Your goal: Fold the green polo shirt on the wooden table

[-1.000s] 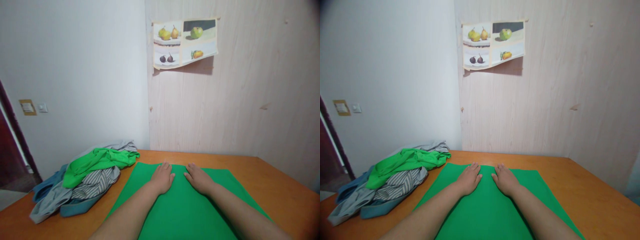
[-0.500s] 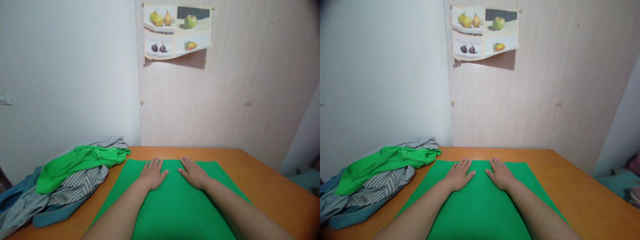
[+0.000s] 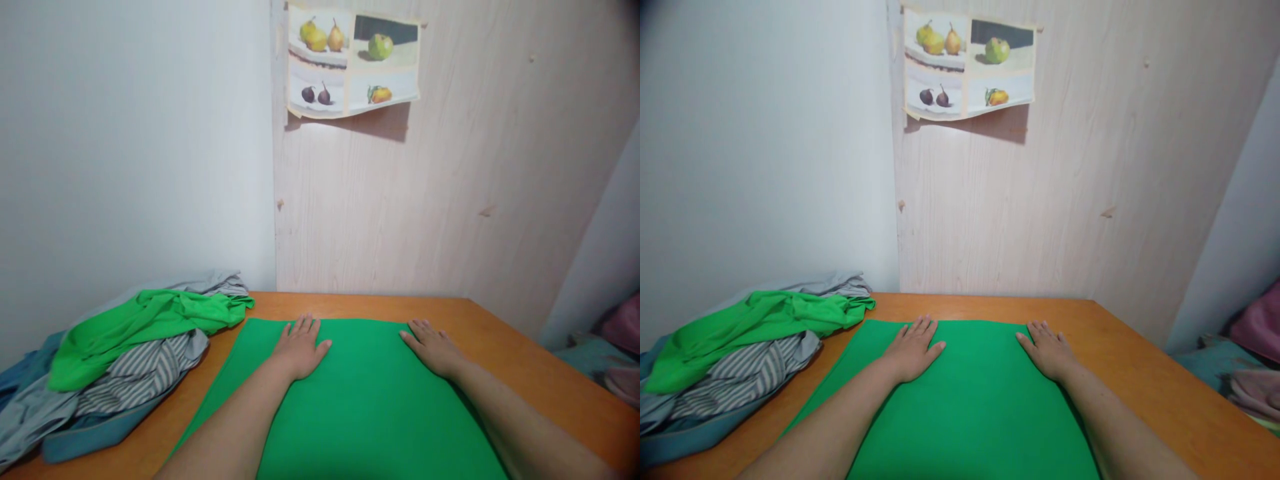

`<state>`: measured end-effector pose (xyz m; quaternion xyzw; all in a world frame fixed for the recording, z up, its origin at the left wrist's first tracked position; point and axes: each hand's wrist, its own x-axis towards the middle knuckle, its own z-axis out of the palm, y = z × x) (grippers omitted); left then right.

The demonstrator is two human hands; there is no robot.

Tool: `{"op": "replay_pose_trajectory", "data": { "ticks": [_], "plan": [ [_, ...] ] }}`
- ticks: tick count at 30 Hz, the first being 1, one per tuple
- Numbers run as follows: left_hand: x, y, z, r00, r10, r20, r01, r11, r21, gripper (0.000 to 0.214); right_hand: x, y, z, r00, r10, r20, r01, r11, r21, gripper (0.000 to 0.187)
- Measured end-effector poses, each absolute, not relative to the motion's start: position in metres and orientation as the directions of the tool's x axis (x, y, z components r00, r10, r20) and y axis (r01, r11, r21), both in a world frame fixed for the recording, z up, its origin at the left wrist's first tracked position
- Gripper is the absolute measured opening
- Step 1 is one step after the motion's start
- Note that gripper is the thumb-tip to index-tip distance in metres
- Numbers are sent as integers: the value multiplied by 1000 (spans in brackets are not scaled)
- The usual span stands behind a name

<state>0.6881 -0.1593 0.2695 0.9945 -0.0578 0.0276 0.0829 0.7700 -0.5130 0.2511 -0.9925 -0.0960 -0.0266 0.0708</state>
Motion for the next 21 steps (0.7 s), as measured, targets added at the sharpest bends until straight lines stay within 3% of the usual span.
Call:
{"op": "replay_pose_trajectory", "data": {
  "ticks": [6, 13, 21],
  "plan": [
    [687, -161, 272, 992, -112, 63, -121, -979, 166, 80, 764, -509, 263, 994, 55, 97, 64, -994, -88, 73],
    [685, -162, 275, 992, -114, 57, -123, -978, 168, 81, 733, -474, 252, 971, 216, 102, 226, -968, -107, 83],
    [680, -163, 278, 993, -115, 37, -120, -971, 208, 85, 750, -522, 215, 975, 144, 170, 164, -980, -112, 88]
  ]
}}
